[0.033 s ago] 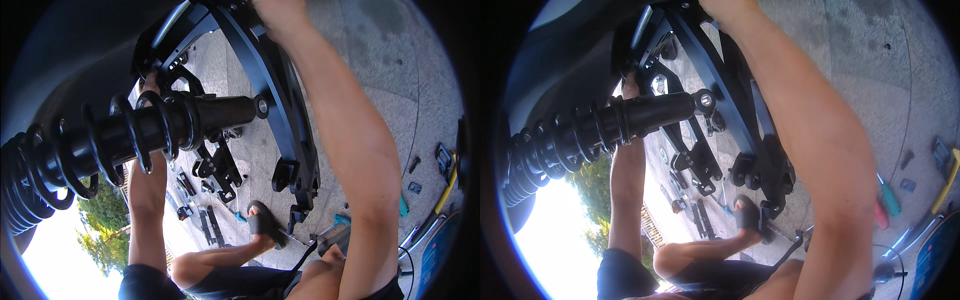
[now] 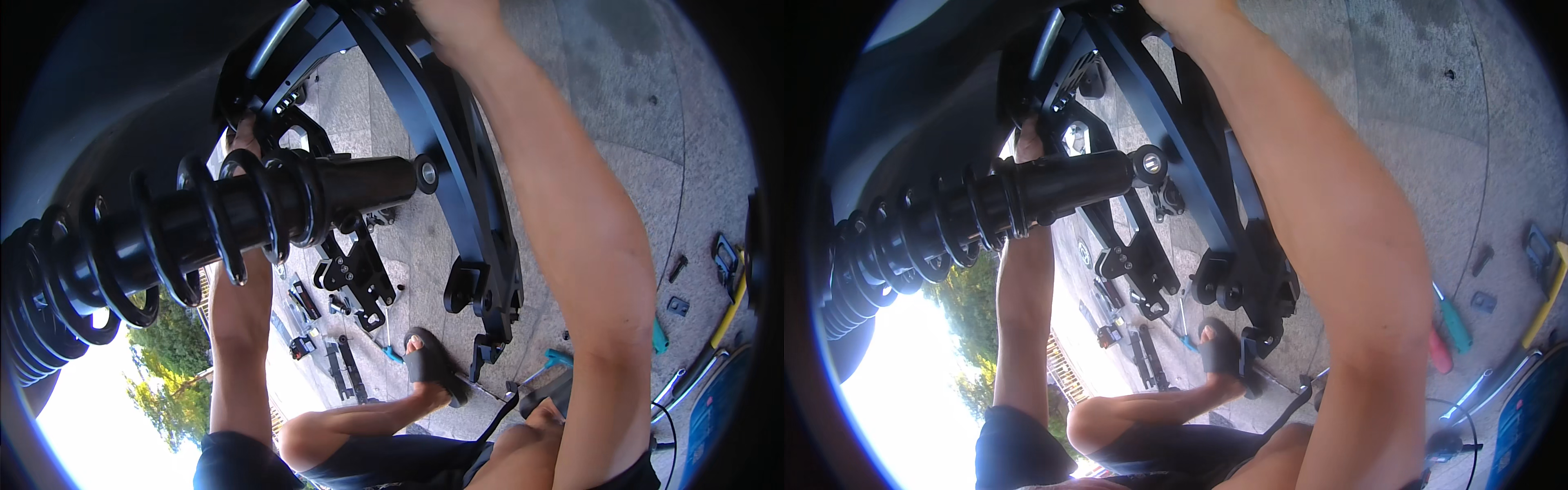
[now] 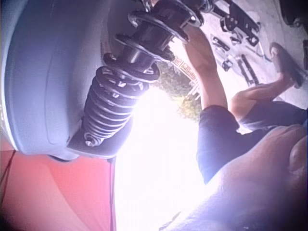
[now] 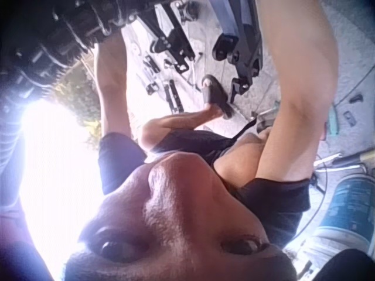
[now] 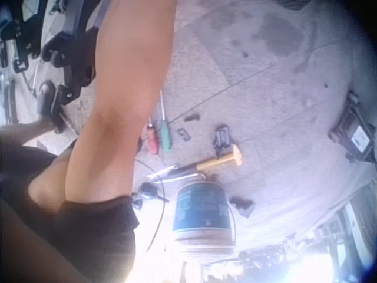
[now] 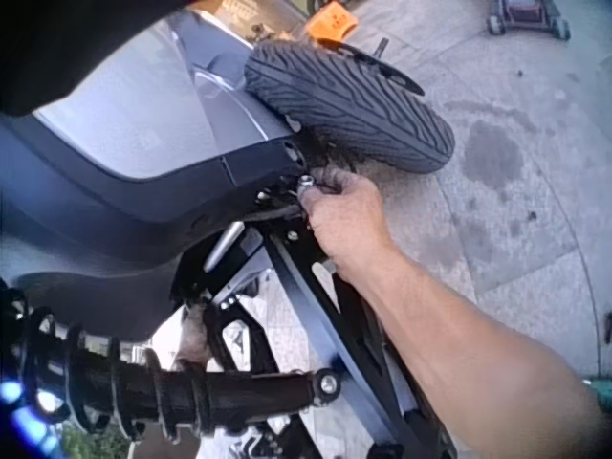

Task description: The person installs black metal suspension brackets onto a vehicle's rear suspension assembly. They align the brackets with the coil springs and shock absorbers, insert bolts, and tighten them by hand. The person also attaches smaller metal components to the brackets.

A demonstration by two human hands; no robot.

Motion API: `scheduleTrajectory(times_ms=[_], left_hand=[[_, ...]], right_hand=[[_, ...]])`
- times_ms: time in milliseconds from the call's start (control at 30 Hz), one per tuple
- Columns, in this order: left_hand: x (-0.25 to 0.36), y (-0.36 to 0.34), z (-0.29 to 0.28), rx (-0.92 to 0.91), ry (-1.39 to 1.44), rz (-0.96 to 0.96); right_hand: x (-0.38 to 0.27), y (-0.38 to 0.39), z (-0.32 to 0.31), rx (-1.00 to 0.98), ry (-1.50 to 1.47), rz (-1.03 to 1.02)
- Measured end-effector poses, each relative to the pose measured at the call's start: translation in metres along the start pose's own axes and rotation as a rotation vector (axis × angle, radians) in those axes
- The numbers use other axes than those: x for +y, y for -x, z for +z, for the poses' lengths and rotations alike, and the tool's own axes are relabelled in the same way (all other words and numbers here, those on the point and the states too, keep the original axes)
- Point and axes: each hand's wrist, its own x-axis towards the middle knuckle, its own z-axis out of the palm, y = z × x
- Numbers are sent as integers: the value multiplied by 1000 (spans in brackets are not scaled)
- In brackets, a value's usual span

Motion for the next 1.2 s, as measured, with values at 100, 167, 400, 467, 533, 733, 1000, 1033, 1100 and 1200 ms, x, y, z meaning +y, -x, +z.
scheduleTrajectory(times_ms=[100, 167, 400, 467, 533, 733, 1000, 1033, 1100, 1200], left_hand=[[2, -6, 5, 2, -8, 3], [3, -9, 7, 4, -12, 10], [4, -13, 13, 11, -33, 26], [5, -14, 15, 10, -40, 26], [6, -13, 15, 12, -44, 31], [7, -7, 17, 20, -71, 38], [17, 10, 23, 31, -183, 44], [18, 14, 25, 35, -200, 41], [20, 21, 27, 34, -255, 39], [22, 31, 30, 38, -333, 33]], right_hand=[[0, -2, 8, 80, -310, 103], [1, -4, 15, 90, -386, 105], [-8, -1, 17, -25, -572, 313], [-9, 0, 22, 38, -620, 303], [-8, 2, 27, 83, -637, 216], [-14, -1, 25, 29, -589, 267], [-8, -8, 12, -63, -241, 175], [-6, -10, 12, -73, -267, 203], [-3, -10, 12, -33, -159, 174], [0, -5, 15, 60, -196, 120]])
